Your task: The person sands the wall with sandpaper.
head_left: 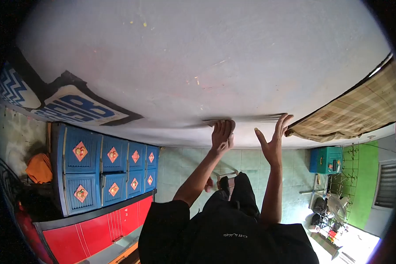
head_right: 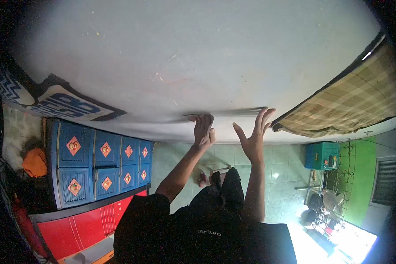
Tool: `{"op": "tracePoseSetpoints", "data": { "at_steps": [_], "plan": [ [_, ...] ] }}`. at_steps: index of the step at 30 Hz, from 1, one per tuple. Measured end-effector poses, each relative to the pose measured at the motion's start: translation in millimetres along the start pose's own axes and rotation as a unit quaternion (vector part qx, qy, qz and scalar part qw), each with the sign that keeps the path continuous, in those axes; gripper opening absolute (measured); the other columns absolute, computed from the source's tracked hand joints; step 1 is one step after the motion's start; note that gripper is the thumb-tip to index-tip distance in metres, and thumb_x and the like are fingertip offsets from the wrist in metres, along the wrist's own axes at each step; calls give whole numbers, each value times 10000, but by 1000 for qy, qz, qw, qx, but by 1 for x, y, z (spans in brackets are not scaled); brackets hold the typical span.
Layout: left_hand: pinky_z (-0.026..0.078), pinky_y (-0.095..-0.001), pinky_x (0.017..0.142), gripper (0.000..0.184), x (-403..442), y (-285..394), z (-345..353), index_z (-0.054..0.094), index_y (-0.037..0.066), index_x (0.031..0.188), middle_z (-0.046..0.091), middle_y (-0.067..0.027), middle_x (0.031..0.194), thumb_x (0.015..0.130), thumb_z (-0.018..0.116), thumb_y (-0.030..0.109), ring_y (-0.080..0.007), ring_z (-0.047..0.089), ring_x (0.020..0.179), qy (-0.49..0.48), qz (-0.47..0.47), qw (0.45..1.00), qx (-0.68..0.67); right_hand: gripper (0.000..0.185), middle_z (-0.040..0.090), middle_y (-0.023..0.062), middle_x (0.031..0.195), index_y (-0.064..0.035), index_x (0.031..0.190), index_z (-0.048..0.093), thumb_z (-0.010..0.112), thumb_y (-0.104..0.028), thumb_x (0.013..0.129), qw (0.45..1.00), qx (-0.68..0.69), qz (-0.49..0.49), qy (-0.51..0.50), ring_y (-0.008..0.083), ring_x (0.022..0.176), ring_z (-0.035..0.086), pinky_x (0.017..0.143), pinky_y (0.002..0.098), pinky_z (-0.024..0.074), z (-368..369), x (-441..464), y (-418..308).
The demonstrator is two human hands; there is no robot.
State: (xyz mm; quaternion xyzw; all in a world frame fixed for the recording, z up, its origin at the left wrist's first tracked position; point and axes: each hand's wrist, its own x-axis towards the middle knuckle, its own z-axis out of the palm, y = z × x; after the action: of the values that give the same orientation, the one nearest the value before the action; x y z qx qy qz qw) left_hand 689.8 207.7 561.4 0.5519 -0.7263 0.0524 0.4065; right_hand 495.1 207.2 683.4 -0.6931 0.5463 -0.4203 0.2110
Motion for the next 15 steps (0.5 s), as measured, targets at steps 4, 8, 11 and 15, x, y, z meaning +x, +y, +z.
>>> {"op": "tracePoseSetpoints", "data": {
  "at_steps": [4,8,11,15],
  "plan": [
    [306,-639,978,484,71,48,-34,410,-123,1270,453,-400,1195,915,389,206,-622,412,1099,172,20,983,-55,1074,-130,260,1528,-85,1500,-48,730,-353,809,1000,8,14,-11,352,1422,-156,1113,585,-7,2,3,2],
    [314,-637,968,487,55,34,-16,400,-131,1278,443,-423,1183,924,358,202,-617,412,1101,129,-10,991,-41,1064,-134,247,1532,-92,1501,-50,724,-344,816,1000,11,21,-8,347,1424,-150,1111,589,-5,1,1,-1],
    [303,-635,984,506,0,16,11,387,-140,1290,427,-409,1221,930,345,214,-602,397,1132,44,-26,998,-26,1049,-139,242,1533,-104,1503,-52,716,-331,825,1000,19,19,-14,343,1425,-148,1105,599,-8,-2,-2,-3],
    [248,-627,1041,535,64,54,-25,350,-162,1304,359,-412,1297,903,333,191,-620,325,1198,140,-38,983,-114,1048,-135,238,1535,-111,1504,-53,715,-331,826,999,37,17,-9,338,1427,-145,1103,602,-6,1,0,0]
  ]
}}
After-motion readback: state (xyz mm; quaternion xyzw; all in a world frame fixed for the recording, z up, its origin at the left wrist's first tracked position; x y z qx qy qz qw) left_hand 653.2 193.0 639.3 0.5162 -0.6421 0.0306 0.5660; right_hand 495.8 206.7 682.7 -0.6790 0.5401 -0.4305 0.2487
